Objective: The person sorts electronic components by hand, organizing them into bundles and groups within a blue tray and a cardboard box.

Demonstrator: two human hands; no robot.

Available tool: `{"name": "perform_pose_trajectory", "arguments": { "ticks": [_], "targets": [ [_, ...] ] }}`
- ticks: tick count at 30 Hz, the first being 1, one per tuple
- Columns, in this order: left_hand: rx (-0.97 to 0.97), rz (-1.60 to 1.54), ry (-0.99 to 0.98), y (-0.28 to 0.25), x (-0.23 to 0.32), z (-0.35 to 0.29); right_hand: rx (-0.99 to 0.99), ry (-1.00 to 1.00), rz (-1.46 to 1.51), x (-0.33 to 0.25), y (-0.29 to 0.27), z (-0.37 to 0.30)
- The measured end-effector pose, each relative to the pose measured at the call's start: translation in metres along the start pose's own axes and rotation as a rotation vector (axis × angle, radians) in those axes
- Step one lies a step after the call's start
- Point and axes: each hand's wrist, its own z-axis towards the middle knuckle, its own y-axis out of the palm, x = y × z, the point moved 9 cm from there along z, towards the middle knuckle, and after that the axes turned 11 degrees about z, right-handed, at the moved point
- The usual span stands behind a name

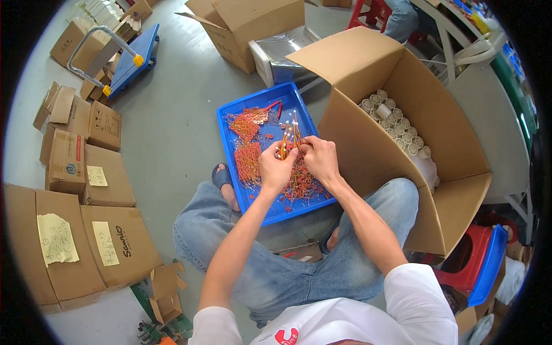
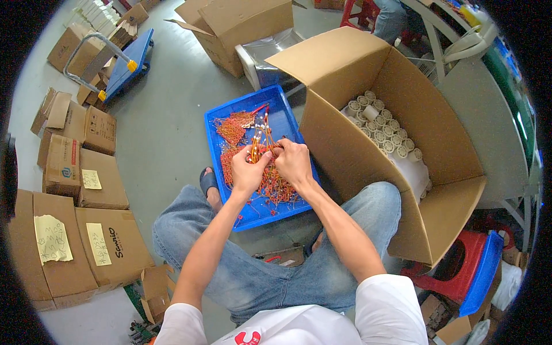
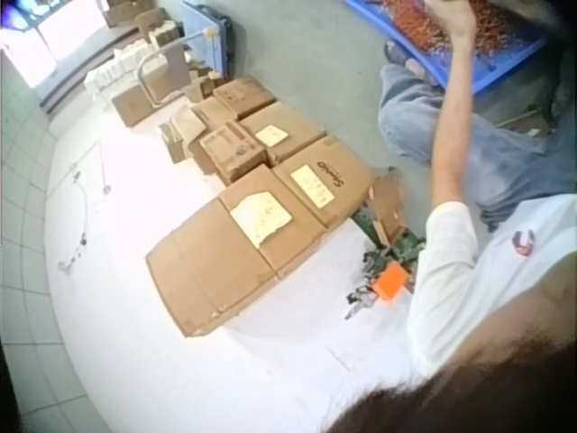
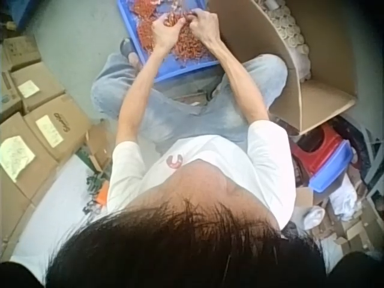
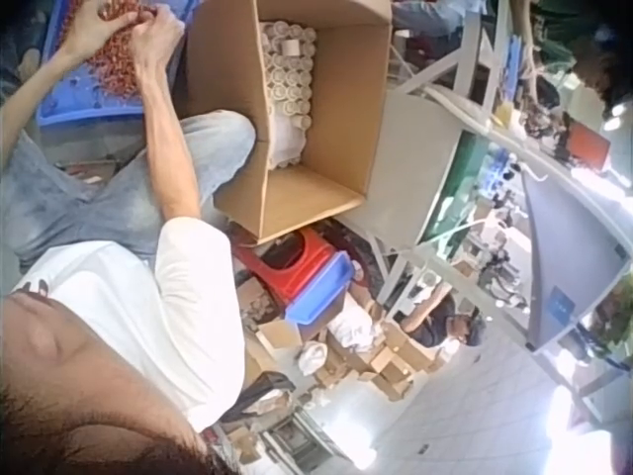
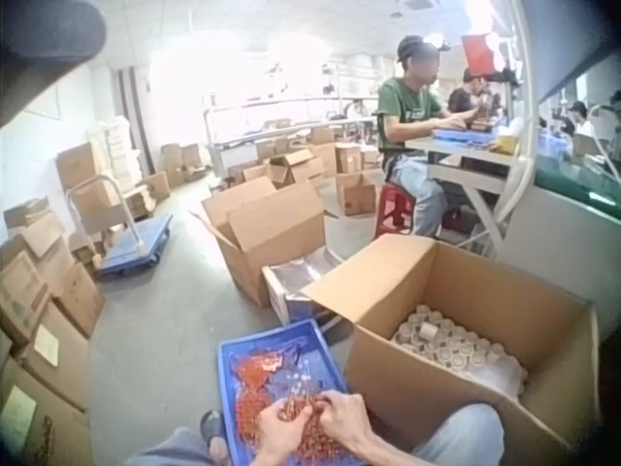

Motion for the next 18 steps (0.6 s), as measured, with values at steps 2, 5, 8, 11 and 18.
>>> {"name": "perform_pose_trajectory", "arguments": {
  "ticks": [2,5,8,11,18],
  "targets": [
    [0.026,0.077,-0.023,-0.001,-0.004,0.001,0.012,-0.008,-0.040,-0.001,-0.001,0.000],
    [0.015,-0.057,-0.052,0.000,-0.016,0.009,0.035,0.089,0.168,0.008,-0.002,0.004],
    [-0.050,-0.304,-0.081,0.000,-0.013,0.010,-0.068,0.163,0.003,0.022,0.003,0.006],
    [-0.075,-0.322,-0.051,0.004,-0.010,0.013,0.097,-0.416,-0.297,0.000,-0.001,0.002],
    [-0.162,-0.350,-0.048,0.004,-0.010,0.009,-0.253,0.252,0.403,0.020,0.024,0.005]
  ]
}}
